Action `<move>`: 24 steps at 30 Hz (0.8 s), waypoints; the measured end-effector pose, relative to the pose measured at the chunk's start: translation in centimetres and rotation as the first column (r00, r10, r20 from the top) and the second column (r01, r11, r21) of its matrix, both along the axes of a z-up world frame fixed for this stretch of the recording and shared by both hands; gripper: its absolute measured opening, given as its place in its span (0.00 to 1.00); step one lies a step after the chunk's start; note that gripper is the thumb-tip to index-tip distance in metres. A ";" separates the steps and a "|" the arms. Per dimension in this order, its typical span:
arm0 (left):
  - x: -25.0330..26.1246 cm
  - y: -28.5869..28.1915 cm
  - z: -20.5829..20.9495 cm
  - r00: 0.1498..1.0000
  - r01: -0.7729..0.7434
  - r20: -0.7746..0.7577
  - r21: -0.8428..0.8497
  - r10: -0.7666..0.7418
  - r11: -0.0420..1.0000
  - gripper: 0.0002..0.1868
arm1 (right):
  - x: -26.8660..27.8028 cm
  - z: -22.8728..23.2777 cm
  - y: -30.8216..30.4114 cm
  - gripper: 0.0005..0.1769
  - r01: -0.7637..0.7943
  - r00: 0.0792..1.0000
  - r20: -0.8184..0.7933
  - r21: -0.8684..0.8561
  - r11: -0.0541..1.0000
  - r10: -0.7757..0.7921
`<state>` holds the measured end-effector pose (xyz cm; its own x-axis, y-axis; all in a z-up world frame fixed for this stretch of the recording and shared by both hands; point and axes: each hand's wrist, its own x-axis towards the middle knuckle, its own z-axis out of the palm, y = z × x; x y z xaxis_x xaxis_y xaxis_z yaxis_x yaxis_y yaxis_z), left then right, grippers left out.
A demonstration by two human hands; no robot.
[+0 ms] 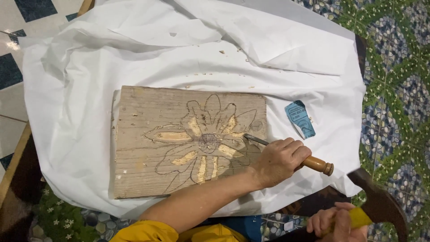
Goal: Carving a floral design into a wooden block using a hammer and chisel
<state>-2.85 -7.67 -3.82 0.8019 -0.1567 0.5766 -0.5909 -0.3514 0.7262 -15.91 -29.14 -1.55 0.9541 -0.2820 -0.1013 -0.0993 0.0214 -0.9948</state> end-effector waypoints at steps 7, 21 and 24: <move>-0.1 -0.3 -0.2 1.000 -0.027 0.003 0.047 0.027 0.999 0.04 | 0.8 1.7 4.2 0.05 0.096 0.987 -0.110 -0.204 0.974 -0.120; -0.4 -0.9 -0.8 0.997 0.000 0.078 0.141 -0.011 0.990 0.03 | -0.4 -0.5 0.3 0.08 0.070 0.997 -0.015 -0.046 0.996 -0.071; -0.5 -1.2 -0.7 0.994 -0.050 0.104 0.103 0.039 0.993 0.04 | -0.8 -2.4 -3.0 0.09 -0.104 0.994 0.032 0.103 0.989 0.101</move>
<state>-3.31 -8.85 -4.54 0.7478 -0.1858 0.6374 -0.6414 -0.4501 0.6213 -16.76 -32.16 -3.99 0.9802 -0.1717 -0.0990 -0.0796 0.1165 -0.9900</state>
